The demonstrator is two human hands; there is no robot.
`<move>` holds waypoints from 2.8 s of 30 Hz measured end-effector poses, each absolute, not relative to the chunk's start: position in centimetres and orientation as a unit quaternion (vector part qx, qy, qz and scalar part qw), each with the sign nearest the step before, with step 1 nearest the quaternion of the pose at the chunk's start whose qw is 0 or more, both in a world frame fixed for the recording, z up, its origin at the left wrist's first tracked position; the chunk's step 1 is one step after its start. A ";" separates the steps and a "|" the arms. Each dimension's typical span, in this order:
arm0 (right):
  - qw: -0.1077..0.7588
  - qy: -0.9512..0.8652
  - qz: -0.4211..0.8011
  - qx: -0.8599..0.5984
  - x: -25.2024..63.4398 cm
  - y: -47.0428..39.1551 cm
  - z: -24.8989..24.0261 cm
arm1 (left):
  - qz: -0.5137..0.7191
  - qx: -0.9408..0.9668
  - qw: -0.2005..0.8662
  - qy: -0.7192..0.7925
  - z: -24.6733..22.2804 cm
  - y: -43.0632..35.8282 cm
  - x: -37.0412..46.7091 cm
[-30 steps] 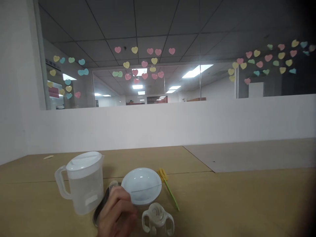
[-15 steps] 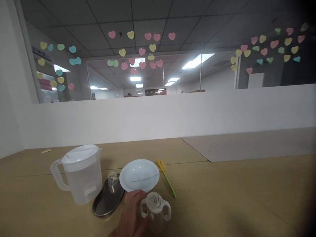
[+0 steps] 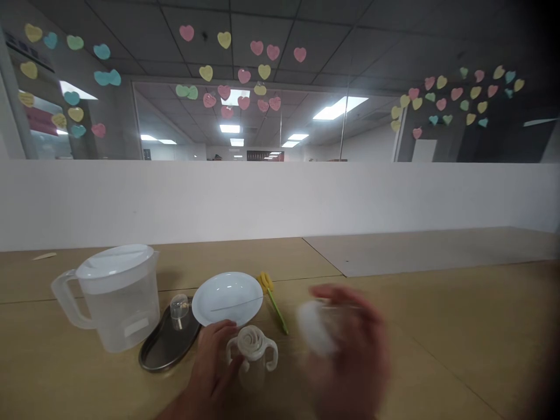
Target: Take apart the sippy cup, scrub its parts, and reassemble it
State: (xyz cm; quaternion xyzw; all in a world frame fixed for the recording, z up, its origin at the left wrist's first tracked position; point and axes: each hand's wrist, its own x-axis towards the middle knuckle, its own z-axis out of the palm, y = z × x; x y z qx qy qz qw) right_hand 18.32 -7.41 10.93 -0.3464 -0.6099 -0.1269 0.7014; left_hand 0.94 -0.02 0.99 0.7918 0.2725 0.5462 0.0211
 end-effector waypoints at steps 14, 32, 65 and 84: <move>0.533 -0.804 -0.165 -0.206 17.4 -2.2 6.6 | 0.471 0.820 0.088 0.314 -0.8 0.6 1.9; 0.568 -0.767 -0.044 -0.295 17.9 -2.0 4.0 | 0.534 0.748 0.218 0.329 -0.3 -0.4 2.1; 0.559 -0.761 -0.134 -0.300 16.8 -2.2 3.4 | 0.529 0.747 0.147 0.375 -0.8 1.2 0.6; 0.554 -0.680 0.371 -0.305 16.9 -1.9 4.3 | 0.504 0.781 0.240 0.280 0.6 0.3 0.3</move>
